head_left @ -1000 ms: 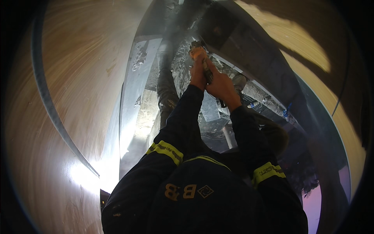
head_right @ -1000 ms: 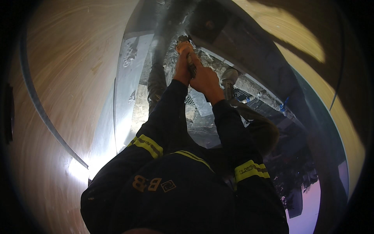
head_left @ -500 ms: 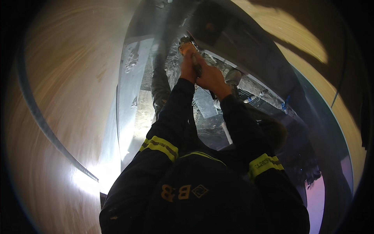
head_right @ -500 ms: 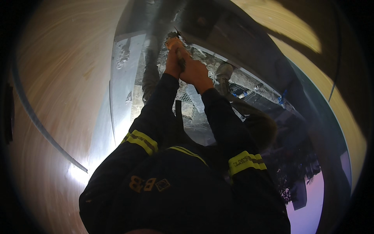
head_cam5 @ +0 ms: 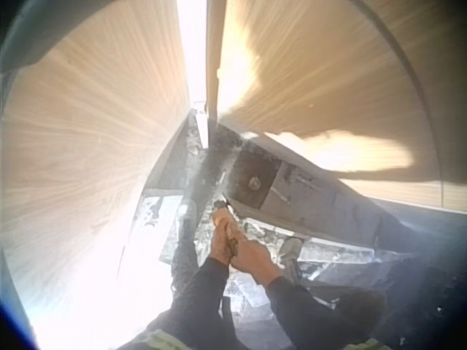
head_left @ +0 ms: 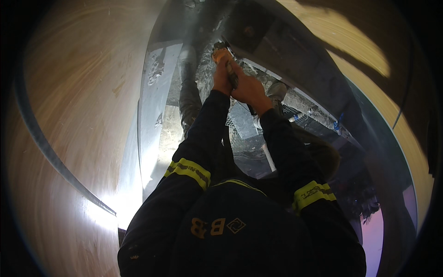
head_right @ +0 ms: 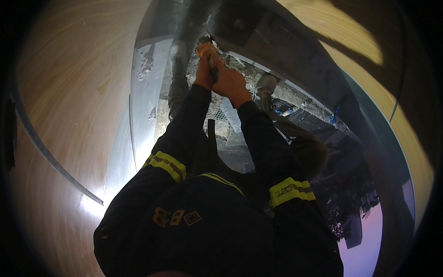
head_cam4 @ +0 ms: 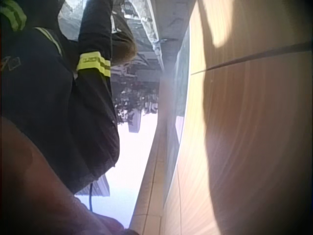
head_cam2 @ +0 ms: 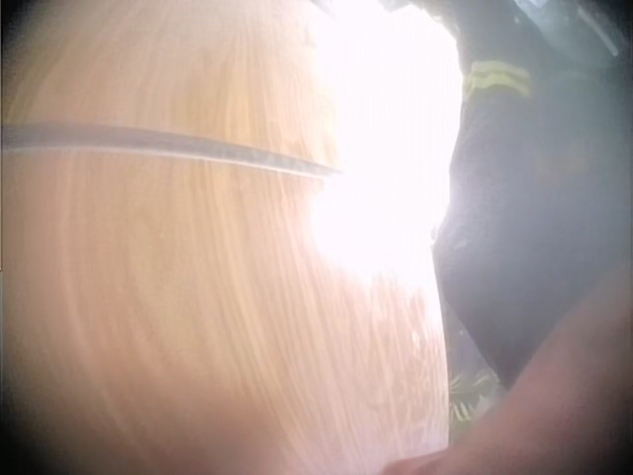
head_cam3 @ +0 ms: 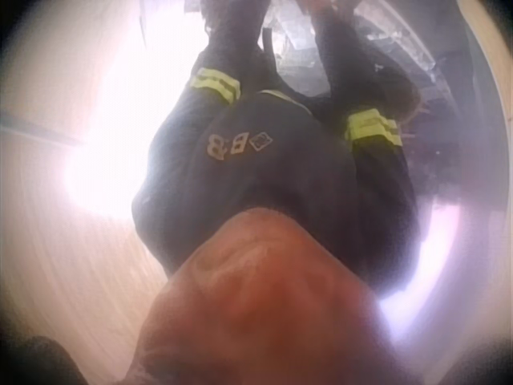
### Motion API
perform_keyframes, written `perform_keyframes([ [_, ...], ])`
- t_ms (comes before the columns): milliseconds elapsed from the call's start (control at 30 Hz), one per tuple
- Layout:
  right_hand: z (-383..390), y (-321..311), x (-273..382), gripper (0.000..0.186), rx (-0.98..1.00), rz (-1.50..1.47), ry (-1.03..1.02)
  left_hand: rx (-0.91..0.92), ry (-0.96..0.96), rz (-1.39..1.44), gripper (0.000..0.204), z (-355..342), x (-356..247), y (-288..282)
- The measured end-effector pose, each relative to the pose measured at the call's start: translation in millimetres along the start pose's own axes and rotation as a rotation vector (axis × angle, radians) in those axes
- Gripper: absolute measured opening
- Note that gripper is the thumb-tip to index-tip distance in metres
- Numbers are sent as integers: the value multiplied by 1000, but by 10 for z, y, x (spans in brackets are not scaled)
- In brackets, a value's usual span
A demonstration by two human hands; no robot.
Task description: The person uses a handheld cutting tool to cut through a concrete ceiling slab, creating a rectangular opening. After cutting, the person removes debris and climbs through the opening into the space above.
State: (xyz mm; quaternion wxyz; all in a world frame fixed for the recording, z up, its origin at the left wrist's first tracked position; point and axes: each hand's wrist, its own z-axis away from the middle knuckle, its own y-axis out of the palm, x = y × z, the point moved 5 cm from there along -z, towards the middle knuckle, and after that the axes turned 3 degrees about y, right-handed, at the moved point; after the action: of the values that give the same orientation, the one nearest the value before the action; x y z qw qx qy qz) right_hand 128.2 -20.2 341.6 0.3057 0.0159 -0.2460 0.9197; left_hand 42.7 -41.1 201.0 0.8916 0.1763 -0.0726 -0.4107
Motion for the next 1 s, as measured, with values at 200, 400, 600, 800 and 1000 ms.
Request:
perform_keyframes([
  [200, -41, 5, 53, 111, 2, 18, 2, 15, -16, 2, 32, -162, 1, -113],
  [400, -148, 55, 10, 109, -20, 50, -12, 54, -21, 38, 31, -155, -7, -57],
  [600, -263, 133, -43, 106, -27, 12, -15, 30, -34, 26, 40, -228, -4, -87],
  [800, -367, 139, 0, 105, -15, -39, -32, 47, 125, -147, 47, -446, -57, -261],
  [1000, -168, 50, -14, 104, -13, -67, -12, 17, 34, -50, 50, -271, 25, -152],
])
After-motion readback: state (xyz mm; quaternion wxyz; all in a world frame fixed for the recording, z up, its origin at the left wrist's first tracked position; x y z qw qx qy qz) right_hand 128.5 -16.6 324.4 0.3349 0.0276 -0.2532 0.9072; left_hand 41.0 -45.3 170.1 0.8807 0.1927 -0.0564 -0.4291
